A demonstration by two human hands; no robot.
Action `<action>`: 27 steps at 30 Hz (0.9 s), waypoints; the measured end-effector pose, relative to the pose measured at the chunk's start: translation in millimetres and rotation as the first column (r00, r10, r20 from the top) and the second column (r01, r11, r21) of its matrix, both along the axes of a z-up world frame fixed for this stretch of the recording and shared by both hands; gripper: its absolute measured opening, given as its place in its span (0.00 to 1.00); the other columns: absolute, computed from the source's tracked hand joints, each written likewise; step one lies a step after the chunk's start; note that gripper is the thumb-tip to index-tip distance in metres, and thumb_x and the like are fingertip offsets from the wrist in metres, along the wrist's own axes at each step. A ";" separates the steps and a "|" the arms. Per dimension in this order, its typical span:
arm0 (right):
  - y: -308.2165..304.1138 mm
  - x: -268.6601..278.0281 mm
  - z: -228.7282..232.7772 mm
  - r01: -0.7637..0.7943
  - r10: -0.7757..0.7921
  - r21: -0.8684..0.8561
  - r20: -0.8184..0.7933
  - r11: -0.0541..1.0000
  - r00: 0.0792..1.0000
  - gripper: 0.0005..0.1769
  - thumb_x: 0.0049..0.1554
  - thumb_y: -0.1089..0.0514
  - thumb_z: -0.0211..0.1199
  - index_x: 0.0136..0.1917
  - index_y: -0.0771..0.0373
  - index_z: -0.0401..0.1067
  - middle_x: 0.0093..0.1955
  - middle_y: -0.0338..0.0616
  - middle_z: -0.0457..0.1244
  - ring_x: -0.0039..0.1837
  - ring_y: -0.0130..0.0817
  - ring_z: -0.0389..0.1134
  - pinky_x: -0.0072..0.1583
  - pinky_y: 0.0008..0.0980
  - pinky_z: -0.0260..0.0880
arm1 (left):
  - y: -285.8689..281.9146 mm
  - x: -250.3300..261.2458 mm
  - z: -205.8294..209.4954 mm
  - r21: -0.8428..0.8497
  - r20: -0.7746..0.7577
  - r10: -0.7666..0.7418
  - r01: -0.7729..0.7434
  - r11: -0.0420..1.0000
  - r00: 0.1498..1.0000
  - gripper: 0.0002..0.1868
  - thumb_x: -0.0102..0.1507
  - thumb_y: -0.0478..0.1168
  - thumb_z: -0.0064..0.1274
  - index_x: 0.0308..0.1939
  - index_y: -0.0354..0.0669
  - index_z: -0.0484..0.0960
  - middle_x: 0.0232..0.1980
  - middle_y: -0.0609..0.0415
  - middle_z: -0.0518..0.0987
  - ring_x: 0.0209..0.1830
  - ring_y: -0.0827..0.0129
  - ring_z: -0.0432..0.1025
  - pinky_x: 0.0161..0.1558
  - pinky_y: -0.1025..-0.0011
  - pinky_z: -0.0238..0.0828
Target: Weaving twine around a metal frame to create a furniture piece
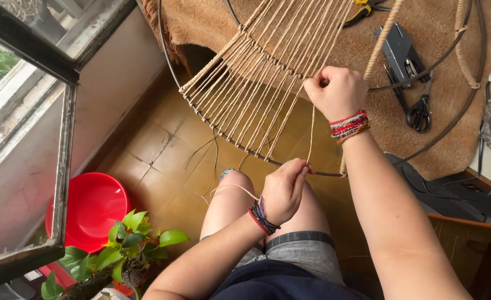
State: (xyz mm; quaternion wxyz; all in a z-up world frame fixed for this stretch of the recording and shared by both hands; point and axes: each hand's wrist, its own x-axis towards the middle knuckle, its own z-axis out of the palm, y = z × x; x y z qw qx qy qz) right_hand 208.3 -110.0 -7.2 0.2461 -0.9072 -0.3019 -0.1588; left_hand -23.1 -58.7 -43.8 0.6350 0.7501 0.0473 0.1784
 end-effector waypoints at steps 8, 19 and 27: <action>-28.9 23.5 -17.5 -0.370 0.371 -0.043 0.035 0.928 0.928 0.07 0.58 0.61 0.60 0.47 0.54 0.78 0.43 0.40 0.69 0.46 0.45 0.72 0.46 0.39 0.72 | 29.2 -9.9 -41.4 -0.427 -0.162 -0.054 -0.021 0.904 0.985 0.17 0.75 0.41 0.35 0.43 0.45 0.83 0.19 0.66 0.65 0.22 0.80 0.59 0.32 0.81 0.64; -27.4 15.8 -11.6 -0.410 0.425 -0.143 0.088 0.901 0.901 0.07 0.67 0.60 0.63 0.50 0.66 0.78 0.47 0.44 0.70 0.30 0.33 0.61 0.37 0.37 0.66 | 3.6 -10.7 -100.3 -0.844 -0.268 -0.124 -0.171 0.509 0.956 0.10 0.71 0.46 0.45 0.38 0.48 0.68 0.19 0.63 0.58 0.13 0.82 0.46 0.14 0.80 0.37; -28.6 16.7 -11.3 -0.437 0.455 -0.142 0.139 0.888 0.880 0.04 0.66 0.63 0.65 0.50 0.68 0.78 0.46 0.45 0.69 0.33 0.34 0.63 0.39 0.37 0.66 | 14.2 -9.6 -119.9 -0.772 -0.218 -0.095 -0.112 0.625 0.971 0.10 0.72 0.46 0.45 0.39 0.48 0.68 0.26 0.61 0.65 0.18 0.83 0.52 0.18 0.83 0.43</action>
